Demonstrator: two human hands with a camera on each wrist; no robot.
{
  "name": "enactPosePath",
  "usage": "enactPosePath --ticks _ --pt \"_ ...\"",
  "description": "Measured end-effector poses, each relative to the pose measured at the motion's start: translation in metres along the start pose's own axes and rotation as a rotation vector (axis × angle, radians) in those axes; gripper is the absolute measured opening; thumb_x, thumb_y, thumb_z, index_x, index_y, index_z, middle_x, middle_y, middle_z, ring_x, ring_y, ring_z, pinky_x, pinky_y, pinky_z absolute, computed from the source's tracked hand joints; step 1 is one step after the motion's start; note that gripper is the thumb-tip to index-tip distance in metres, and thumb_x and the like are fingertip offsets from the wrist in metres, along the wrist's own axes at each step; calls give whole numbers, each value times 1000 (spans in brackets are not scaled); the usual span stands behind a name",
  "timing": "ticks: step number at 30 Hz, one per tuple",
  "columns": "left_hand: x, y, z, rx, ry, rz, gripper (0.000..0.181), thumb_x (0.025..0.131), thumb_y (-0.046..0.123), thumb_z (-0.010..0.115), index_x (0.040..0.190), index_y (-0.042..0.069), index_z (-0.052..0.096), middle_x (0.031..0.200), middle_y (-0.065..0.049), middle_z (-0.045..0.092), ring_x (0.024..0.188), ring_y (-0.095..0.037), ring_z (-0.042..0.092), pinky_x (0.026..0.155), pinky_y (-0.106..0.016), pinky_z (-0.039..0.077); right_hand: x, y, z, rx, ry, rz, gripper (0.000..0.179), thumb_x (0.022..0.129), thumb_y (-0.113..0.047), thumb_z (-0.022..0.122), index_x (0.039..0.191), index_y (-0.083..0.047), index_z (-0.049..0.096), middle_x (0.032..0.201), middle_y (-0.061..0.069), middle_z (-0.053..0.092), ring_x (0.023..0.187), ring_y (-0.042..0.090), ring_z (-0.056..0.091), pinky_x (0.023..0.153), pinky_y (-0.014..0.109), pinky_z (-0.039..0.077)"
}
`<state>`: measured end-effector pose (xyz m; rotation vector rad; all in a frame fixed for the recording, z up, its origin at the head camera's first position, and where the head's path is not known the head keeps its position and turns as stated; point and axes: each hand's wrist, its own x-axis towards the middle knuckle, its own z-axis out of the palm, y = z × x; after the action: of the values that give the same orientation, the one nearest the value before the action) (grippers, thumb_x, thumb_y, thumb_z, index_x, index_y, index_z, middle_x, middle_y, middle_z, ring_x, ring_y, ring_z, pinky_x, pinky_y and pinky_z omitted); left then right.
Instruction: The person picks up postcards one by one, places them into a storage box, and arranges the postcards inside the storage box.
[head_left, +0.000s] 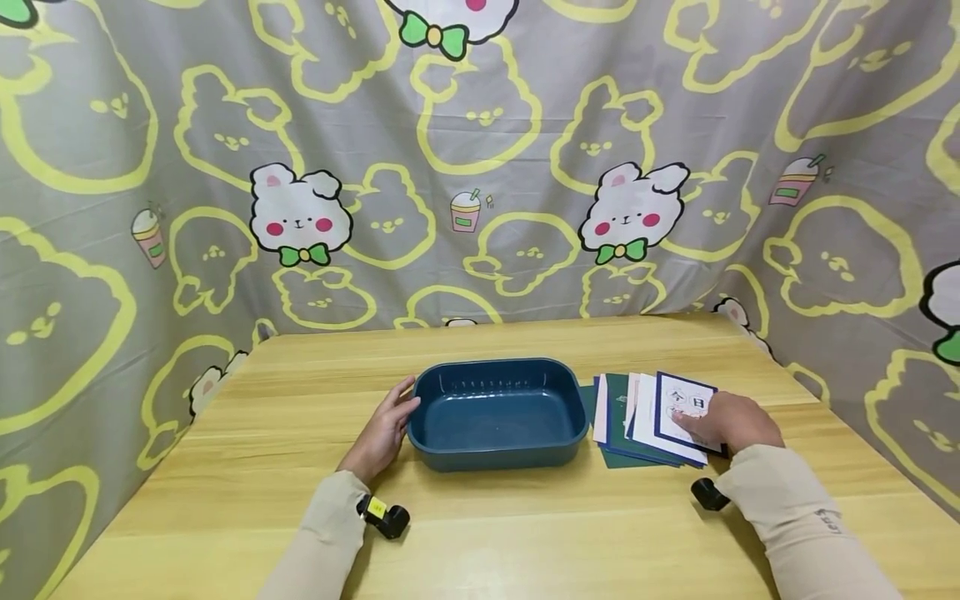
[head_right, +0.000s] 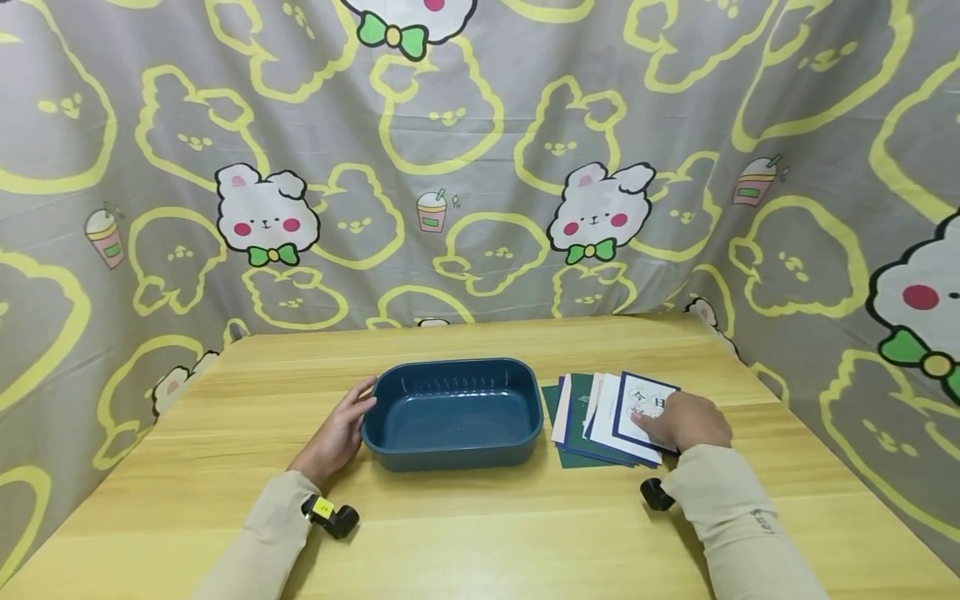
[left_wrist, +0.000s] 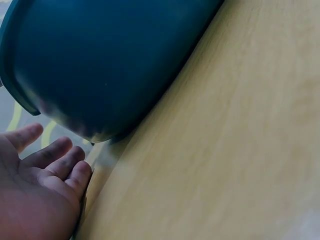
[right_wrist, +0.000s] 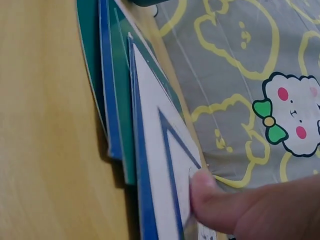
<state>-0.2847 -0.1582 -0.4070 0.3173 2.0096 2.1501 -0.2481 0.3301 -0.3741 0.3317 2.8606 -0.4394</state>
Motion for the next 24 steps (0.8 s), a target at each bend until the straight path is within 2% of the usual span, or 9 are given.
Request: enactPosePath --ticks 3,9,12,19,24 --pt "-2 1 -1 11 4 8 59 103 18 41 153 2 15 156 -26 13 143 -41 15 116 -53 11 1 -2 -1 12 -13 -10 75 88 -61 59 95 13 59 86 24 54 76 34 52 67 43 45" --pt "-3 0 -3 7 1 20 58 103 16 42 153 1 16 155 -28 16 141 -41 20 116 -52 14 1 -3 -6 92 -34 -3 86 85 -58 64 110 23 49 98 33 53 84 39 50 74 49 47" --pt "-3 -1 -3 -3 9 13 57 103 15 41 153 2 17 155 -26 18 141 -39 21 116 -50 15 2 -3 -7 116 -53 5 89 84 -59 65 111 24 47 98 33 52 85 39 50 75 49 47" --pt "-2 -2 -2 -3 9 14 56 102 13 43 153 4 20 153 -26 22 139 -38 26 115 -49 19 9 4 -7 129 -38 -1 88 82 -57 68 108 24 46 94 29 51 84 37 50 76 46 47" --pt "0 -2 -1 27 -12 32 57 101 9 45 153 4 21 150 -29 25 137 -40 28 113 -50 23 9 12 -6 192 9 -13 82 81 -54 70 102 22 45 88 27 49 79 35 49 68 41 46"
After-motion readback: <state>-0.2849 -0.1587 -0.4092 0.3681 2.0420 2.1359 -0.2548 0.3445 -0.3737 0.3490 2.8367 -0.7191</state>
